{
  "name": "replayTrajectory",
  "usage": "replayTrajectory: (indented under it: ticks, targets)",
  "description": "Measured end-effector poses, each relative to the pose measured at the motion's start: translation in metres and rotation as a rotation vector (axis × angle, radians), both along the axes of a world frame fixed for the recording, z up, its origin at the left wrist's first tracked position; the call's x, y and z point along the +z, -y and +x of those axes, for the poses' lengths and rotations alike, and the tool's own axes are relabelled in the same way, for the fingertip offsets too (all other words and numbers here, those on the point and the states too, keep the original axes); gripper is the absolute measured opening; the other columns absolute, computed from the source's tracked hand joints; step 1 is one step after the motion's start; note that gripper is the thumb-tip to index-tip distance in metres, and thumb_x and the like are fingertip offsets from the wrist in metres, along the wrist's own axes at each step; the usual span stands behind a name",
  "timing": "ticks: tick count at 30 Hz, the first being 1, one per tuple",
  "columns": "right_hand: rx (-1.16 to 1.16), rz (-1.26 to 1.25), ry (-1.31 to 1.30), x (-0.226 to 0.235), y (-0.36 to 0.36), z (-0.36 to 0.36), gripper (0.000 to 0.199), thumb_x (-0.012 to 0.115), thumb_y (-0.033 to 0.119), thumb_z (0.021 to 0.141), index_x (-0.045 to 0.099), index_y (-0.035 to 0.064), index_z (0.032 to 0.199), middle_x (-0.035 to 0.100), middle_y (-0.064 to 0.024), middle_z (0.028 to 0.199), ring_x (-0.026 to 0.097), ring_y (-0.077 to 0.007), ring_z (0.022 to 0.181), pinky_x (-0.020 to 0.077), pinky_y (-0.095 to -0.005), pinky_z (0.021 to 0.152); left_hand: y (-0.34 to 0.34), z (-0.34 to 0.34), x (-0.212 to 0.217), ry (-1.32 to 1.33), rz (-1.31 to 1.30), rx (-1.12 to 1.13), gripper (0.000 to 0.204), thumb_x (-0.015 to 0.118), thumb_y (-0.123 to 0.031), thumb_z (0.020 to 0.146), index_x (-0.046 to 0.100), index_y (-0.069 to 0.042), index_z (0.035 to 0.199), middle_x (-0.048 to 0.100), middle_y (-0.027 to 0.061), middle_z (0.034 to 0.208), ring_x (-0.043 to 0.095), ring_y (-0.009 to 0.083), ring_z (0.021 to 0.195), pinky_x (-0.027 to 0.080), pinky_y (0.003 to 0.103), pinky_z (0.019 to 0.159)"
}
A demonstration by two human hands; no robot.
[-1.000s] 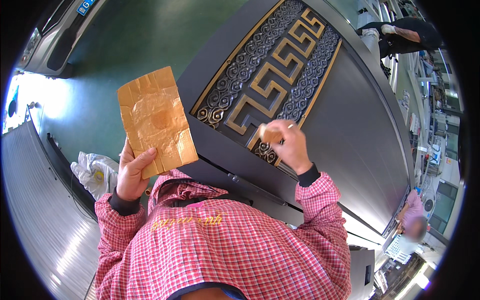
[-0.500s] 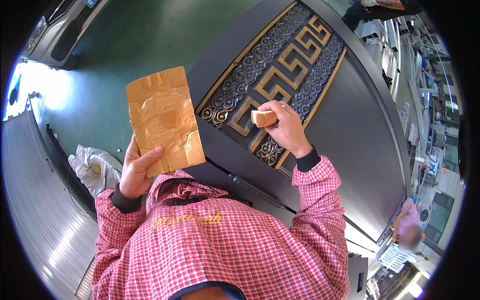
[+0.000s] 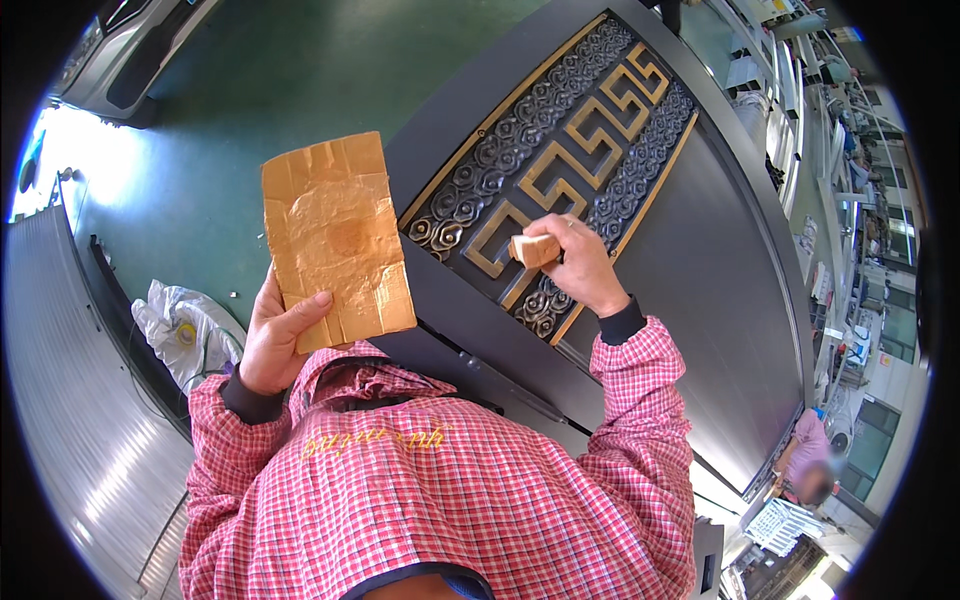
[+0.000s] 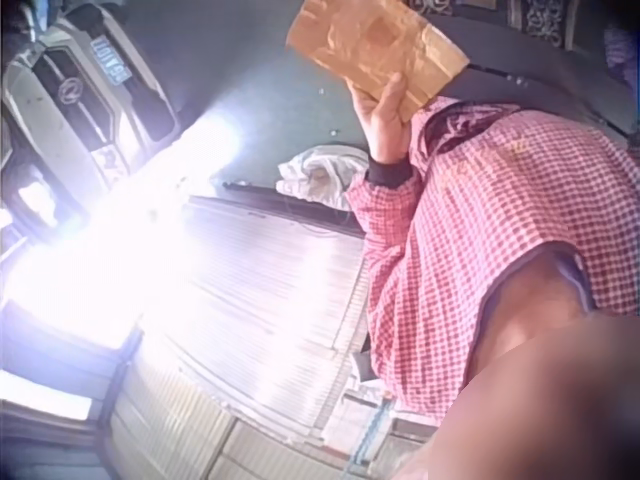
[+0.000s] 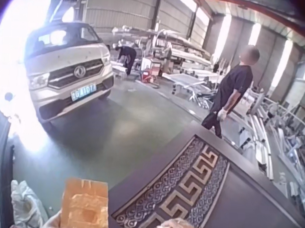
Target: The person rubs a small block against a gold-leafed decorative panel on a dark surface, repeatedly applying pressure along the Greek key pattern. They hold a sheet of gold leaf in the other hand and occasionally reposition it while continuing to rub the panel.
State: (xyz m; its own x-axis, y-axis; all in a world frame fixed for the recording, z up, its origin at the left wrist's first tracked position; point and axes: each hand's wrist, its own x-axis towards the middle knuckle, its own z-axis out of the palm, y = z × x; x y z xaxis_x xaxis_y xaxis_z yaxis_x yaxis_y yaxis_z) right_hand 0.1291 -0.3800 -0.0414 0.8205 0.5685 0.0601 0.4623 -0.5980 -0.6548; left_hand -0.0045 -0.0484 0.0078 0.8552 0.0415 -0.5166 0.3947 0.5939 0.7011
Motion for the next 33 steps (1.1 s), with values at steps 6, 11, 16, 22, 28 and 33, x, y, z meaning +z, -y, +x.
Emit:
replayTrajectory:
  ticks: [6, 11, 16, 22, 28, 33]
  targets:
    - [-0.063, -0.085, -0.083, 0.017, 0.023, -0.014, 0.032, 0.07, -0.003, 0.064, 0.057, 0.0102, 0.091, 0.065, -0.006, 0.089, 0.061, -0.0285, 0.086, 0.0483, -0.0378, 0.075, -0.008, -0.002, -0.002, -0.019, -0.018, 0.001, 0.055, 0.055, 0.005, 0.089, 0.033, -0.005, 0.138, 0.054, 0.0139, 0.126, 0.06, 0.025, 0.111, 0.055, 0.039, 0.088]
    - [-0.089, 0.045, -0.019, 0.003, -0.011, -0.033, 0.037, 0.072, -0.001, 0.064, 0.058, 0.0104, 0.097, 0.065, -0.0071, 0.093, 0.062, -0.0297, 0.094, 0.0496, -0.0388, 0.081, -0.003, 0.0, -0.004, 0.012, -0.025, -0.003, 0.054, 0.055, 0.005, 0.089, 0.033, -0.005, 0.138, 0.054, 0.0146, 0.126, 0.062, 0.026, 0.107, 0.057, 0.039, 0.084]
    - [-0.251, 0.01, 0.181, 0.002, -0.011, -0.019, 0.037, 0.072, -0.002, 0.063, 0.057, 0.01, 0.095, 0.065, -0.0058, 0.091, 0.061, -0.0301, 0.091, 0.0493, -0.0401, 0.079, -0.006, 0.0, 0.0, 0.001, -0.035, -0.008, 0.056, 0.054, 0.006, 0.089, 0.031, -0.005, 0.14, 0.053, 0.0149, 0.128, 0.062, 0.0274, 0.107, 0.058, 0.04, 0.083]
    - [-0.166, -0.144, 0.283, -0.004, -0.012, -0.018, 0.038, 0.072, -0.002, 0.061, 0.057, 0.011, 0.094, 0.065, -0.0052, 0.092, 0.061, -0.0289, 0.091, 0.0484, -0.0386, 0.082, -0.001, -0.001, 0.0, 0.018, -0.043, 0.015, 0.06, 0.054, 0.006, 0.089, 0.029, -0.005, 0.142, 0.052, 0.0151, 0.128, 0.061, 0.0272, 0.11, 0.057, 0.04, 0.085]
    - [-0.022, -0.092, 0.199, -0.005, -0.013, -0.026, 0.037, 0.072, -0.001, 0.062, 0.057, 0.0094, 0.093, 0.065, -0.0066, 0.093, 0.06, -0.0298, 0.093, 0.0482, -0.0397, 0.082, 0.0, -0.001, -0.002, 0.024, -0.053, -0.004, 0.06, 0.055, 0.006, 0.089, 0.029, -0.005, 0.142, 0.052, 0.0149, 0.129, 0.06, 0.0265, 0.111, 0.056, 0.039, 0.087]
    - [0.01, -0.045, 0.175, -0.005, -0.013, -0.027, 0.038, 0.073, 0.0, 0.062, 0.058, 0.0094, 0.096, 0.065, -0.0067, 0.092, 0.06, -0.0293, 0.094, 0.0486, -0.0403, 0.082, 0.002, -0.002, -0.003, 0.024, -0.068, -0.021, 0.06, 0.056, 0.006, 0.089, 0.029, -0.005, 0.142, 0.051, 0.0146, 0.13, 0.058, 0.0259, 0.114, 0.053, 0.039, 0.092]
